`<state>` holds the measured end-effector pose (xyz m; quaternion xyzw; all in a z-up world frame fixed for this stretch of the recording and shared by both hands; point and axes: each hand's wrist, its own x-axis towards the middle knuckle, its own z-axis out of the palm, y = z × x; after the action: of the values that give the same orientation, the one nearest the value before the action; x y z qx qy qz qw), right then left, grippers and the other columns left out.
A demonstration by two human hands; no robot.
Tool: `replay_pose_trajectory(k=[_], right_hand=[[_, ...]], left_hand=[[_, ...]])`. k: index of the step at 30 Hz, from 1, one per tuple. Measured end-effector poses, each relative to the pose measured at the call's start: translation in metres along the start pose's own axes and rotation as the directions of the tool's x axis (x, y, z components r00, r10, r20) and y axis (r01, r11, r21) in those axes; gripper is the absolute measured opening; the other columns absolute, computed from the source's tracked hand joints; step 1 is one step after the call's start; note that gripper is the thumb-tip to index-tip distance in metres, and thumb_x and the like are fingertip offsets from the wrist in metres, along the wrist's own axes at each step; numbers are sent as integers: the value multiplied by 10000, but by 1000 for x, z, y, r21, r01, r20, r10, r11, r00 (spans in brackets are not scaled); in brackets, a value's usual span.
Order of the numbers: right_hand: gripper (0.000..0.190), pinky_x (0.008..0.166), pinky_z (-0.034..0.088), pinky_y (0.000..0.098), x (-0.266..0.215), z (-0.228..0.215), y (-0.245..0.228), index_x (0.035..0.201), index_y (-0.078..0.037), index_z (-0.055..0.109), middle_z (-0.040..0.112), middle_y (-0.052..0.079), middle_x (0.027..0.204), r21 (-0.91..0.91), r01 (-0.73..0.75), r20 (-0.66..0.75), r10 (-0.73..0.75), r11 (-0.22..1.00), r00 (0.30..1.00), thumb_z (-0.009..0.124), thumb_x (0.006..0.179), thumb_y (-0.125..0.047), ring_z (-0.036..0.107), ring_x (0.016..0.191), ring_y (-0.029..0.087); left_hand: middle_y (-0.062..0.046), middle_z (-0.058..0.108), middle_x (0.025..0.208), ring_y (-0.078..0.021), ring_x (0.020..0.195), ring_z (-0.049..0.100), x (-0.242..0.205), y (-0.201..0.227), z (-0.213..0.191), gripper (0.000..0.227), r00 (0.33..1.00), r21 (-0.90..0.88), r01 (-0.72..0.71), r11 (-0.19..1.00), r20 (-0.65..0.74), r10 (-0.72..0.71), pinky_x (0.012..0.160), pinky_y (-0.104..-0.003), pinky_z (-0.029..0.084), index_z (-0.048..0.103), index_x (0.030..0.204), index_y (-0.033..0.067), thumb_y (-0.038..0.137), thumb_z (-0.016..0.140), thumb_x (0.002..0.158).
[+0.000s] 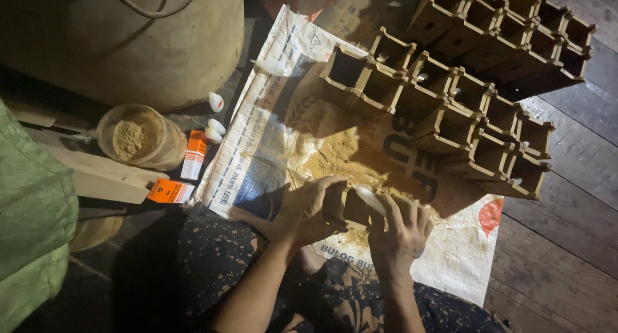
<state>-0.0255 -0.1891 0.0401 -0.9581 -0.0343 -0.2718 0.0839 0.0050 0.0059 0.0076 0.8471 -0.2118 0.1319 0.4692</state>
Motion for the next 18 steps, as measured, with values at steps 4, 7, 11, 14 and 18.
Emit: replay_pose_trajectory(k=[4, 7, 11, 14, 18], right_hand=[[361, 894, 392, 363, -6, 8, 6, 1113, -277, 729, 660, -28, 1060, -53, 17, 14, -16, 998, 1000, 813, 779, -171, 545, 979, 174], [349, 881, 386, 370, -7, 11, 8, 1114, -278, 732, 664, -25, 1031, -63, 20, -20, -21, 998, 1000, 854, 793, -214, 538, 929, 168], [327, 925, 356, 378, -3, 5, 3, 1101, -254, 752, 675, -16, 1015, -63, 23, -31, -25, 998, 999, 830, 794, -173, 555, 930, 175], [240, 901, 353, 383, -6, 12, 7, 1042, -245, 775, 664, -18, 952, -108, 33, -48, -38, 994, 998, 851, 814, -237, 519, 858, 160], [214, 939, 339, 407, -4, 12, 6, 1025, -258, 764, 683, -4, 947, -102, 22, -53, -27, 995, 998, 848, 828, -256, 548, 874, 160]], left_hand=[[-40, 712, 1212, -174, 970, 731, -8, -24, 21, 966, 998, 90, -16, 996, -51, 21, 799, -278, 607, 388, 1420, 161, 507, 891, 671], [-31, 711, 1276, -141, 986, 744, -17, -52, 44, 658, 994, 181, -81, 980, -61, 94, 788, -228, 621, 400, 1434, 167, 425, 657, 887], [-47, 735, 1240, -118, 888, 739, -17, -43, 40, 403, 987, 164, -56, 985, -140, 79, 702, -205, 588, 531, 1365, 137, 321, 257, 1133], [-29, 734, 1258, -122, 948, 748, -18, -50, 42, 341, 983, 234, -101, 967, -125, 133, 747, -203, 620, 455, 1420, 174, 267, 488, 1093], [-26, 704, 1314, -105, 1001, 742, -9, -19, 18, 336, 994, 295, -50, 954, -83, 77, 782, -204, 619, 448, 1418, 127, 234, 415, 1102]])
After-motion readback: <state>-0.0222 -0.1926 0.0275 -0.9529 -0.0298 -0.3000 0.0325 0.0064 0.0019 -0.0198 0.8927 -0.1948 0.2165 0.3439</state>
